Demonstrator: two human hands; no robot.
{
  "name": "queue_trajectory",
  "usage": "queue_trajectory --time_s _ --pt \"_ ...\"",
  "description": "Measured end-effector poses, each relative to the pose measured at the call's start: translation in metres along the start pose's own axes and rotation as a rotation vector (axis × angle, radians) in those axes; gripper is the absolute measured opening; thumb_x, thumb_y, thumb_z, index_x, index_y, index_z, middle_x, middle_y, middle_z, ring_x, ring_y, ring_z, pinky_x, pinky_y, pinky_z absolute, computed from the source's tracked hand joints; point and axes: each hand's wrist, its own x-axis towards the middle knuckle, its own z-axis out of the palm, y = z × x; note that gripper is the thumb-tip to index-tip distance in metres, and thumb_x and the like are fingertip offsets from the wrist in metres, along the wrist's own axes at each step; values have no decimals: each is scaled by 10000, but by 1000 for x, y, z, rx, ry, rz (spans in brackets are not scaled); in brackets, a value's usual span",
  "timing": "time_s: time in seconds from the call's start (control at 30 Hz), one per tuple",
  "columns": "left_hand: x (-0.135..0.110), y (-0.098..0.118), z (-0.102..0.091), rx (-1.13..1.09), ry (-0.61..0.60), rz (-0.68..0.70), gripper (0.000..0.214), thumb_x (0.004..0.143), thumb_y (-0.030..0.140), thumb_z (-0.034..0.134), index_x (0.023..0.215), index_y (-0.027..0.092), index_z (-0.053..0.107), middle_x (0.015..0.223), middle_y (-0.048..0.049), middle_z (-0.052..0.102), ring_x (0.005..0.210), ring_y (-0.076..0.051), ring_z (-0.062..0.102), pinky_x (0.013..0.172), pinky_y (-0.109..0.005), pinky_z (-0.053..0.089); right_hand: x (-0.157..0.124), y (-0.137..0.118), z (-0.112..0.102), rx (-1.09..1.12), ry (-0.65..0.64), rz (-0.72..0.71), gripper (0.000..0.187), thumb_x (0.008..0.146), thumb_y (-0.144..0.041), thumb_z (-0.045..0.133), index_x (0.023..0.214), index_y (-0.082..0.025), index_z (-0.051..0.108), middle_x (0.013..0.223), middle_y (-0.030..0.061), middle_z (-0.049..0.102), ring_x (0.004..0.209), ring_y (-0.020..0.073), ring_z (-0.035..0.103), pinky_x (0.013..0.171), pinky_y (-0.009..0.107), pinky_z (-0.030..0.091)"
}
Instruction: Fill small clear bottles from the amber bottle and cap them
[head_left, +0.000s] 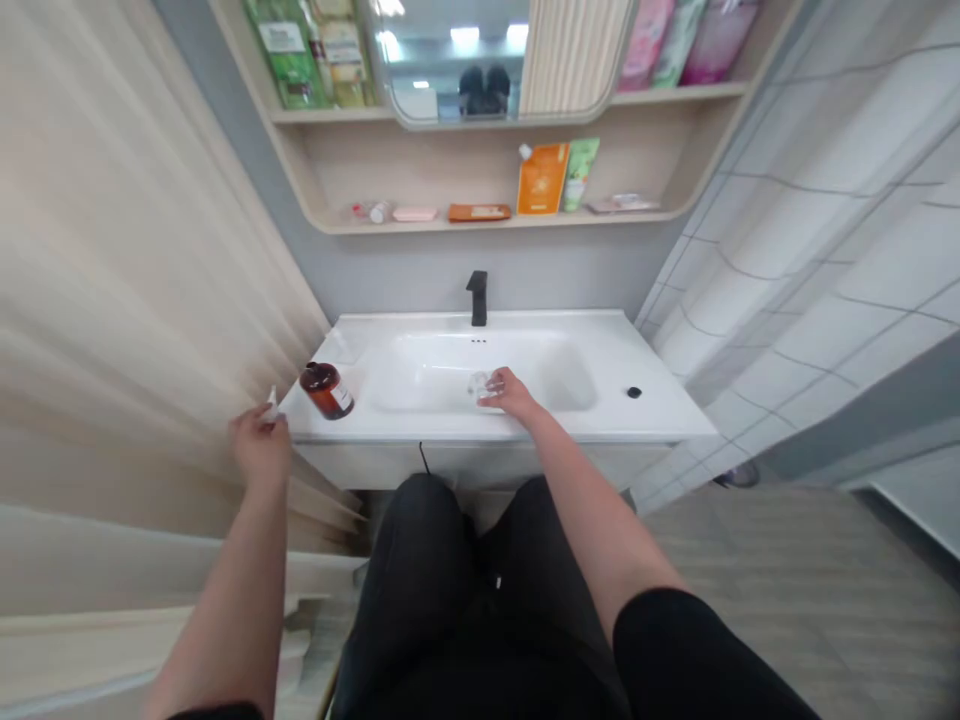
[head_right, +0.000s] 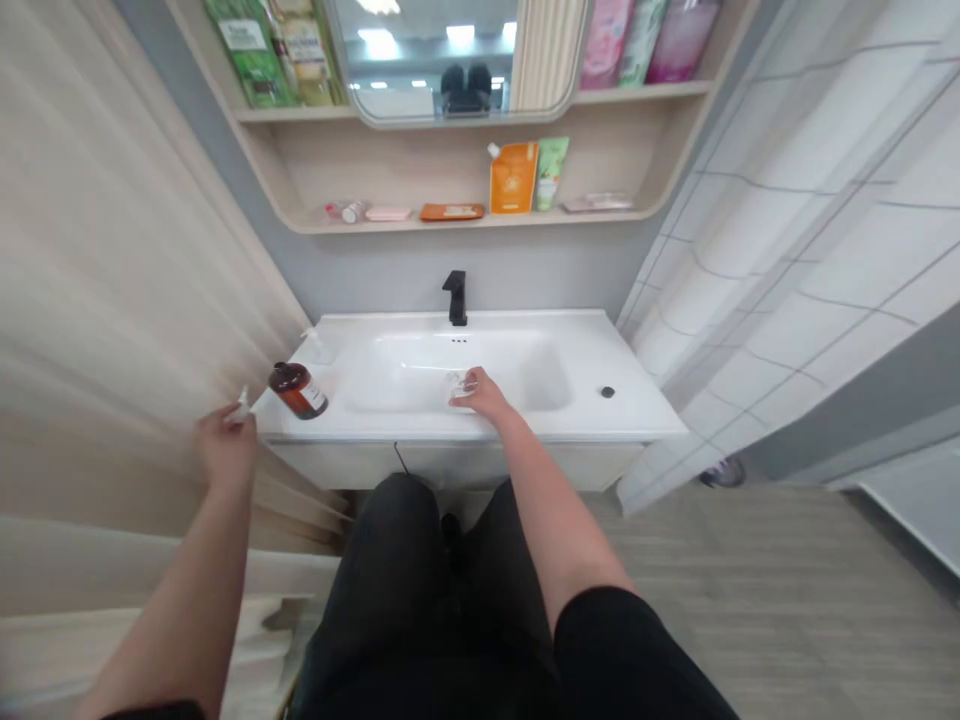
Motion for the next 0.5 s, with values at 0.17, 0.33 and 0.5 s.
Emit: queue_trajectory --time_s 0.17,0.33,0.5 --pt "9 -2 24 246 -181 183 461 866 243 622 1310 164 716 1466 -174 592 1149 -314 691 1093 -492 562 -1 -1 -1 -11 6 -3 773 477 -479 1009 1050 -279 531 1051 10 686 996 271 715 916 461 597" --pt "18 -7 29 368 -330 225 500 817 198 637 1310 179 716 1507 -163 590 1216 -360 662 1095 -530 550 -1 0 -1 16 -5 -1 776 485 -474 1007 1068 -281 533 1062 15 694 1026 279 717 928 472 603" --pt "14 -7 21 326 -343 210 517 788 188 646 1300 201 715 1511 -154 596 1345 -390 610 1181 -533 503 -2 0 -1 28 -11 -6 744 506 -473 995 1054 -283 528 1067 9 692 1030 281 722 932 479 605"
